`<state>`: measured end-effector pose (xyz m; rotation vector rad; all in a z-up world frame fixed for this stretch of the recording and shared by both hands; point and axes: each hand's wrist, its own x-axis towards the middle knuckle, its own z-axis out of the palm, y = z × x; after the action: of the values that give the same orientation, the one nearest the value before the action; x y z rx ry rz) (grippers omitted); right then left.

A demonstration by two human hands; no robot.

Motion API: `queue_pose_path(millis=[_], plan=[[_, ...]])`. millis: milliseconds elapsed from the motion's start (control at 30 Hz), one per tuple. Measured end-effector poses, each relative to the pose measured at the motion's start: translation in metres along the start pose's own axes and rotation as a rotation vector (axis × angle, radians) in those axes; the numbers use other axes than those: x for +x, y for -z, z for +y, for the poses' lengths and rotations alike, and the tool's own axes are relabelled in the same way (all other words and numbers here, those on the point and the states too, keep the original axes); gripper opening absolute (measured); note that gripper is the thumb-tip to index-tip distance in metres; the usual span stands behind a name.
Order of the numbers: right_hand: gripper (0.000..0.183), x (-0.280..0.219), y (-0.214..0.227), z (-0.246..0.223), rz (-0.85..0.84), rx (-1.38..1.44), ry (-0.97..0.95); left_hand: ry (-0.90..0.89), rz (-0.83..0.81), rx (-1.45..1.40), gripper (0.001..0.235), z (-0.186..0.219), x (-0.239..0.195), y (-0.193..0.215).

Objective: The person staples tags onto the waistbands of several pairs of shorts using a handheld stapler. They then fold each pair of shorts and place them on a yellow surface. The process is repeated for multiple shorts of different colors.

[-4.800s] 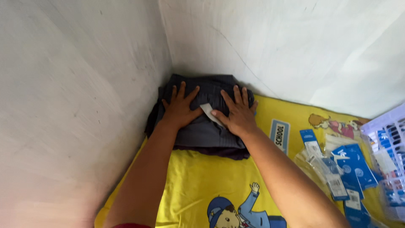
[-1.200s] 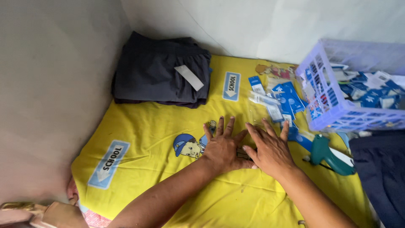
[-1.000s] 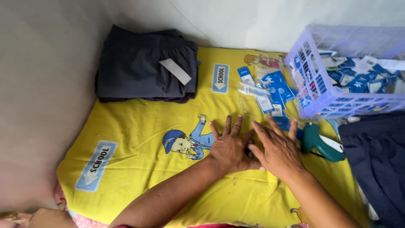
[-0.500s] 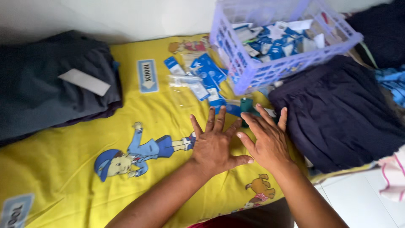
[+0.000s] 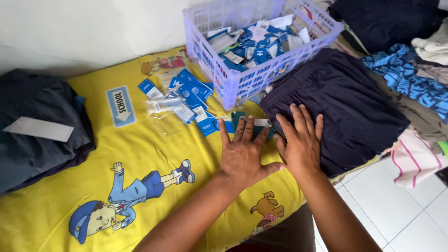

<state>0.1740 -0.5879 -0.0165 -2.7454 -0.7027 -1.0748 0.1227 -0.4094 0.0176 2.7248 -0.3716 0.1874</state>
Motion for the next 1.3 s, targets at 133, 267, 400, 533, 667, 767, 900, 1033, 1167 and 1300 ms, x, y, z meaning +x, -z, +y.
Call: queue_pose_path(millis=[133, 267, 400, 533, 667, 767, 900, 1033, 1167, 1300], plan=[[0.060, -0.003, -0.004, 0.012, -0.007, -0.039, -0.053, -0.065, 0.129, -0.085, 0.083, 0.008, 0.008, -0.011], [0.032, 0.010, -0.006, 0.026, 0.163, -0.011, -0.052, 0.001, 0.158, -0.298, 0.059, 0.013, 0.016, -0.025], [0.028, 0.019, -0.006, 0.052, 0.170, -0.021, -0.189, 0.283, 0.059, -0.664, 0.028, 0.021, 0.031, -0.048], [0.025, 0.039, 0.007, 0.067, 0.140, 0.136, -0.279, 0.431, -0.091, -0.935, 0.033, 0.030, 0.049, -0.055], [0.024, 0.055, 0.024, 0.064, 0.065, 0.297, -0.399, 0.440, -0.116, -1.529, 0.037, 0.042, 0.058, -0.047], [0.024, 0.059, 0.028, 0.070, 0.070, 0.339, -0.435, 0.466, -0.041, -1.408, 0.036, 0.045, 0.063, -0.035], [0.024, 0.058, 0.031, 0.063, 0.061, 0.364, -0.444, 0.489, 0.091, -1.101, 0.040, 0.033, 0.077, -0.048], [0.021, 0.061, 0.026, 0.066, 0.016, 0.444, -0.562, 0.429, 0.061, -1.337, 0.026, 0.044, 0.091, -0.055], [0.024, 0.063, 0.022, 0.079, 0.035, 0.609, -0.672, 0.470, -0.099, -1.873, 0.062, 0.056, 0.100, -0.042], [0.029, 0.070, 0.041, 0.063, -0.121, 0.739, -0.690, 0.521, -0.150, -1.988, 0.105, 0.067, 0.100, 0.002]])
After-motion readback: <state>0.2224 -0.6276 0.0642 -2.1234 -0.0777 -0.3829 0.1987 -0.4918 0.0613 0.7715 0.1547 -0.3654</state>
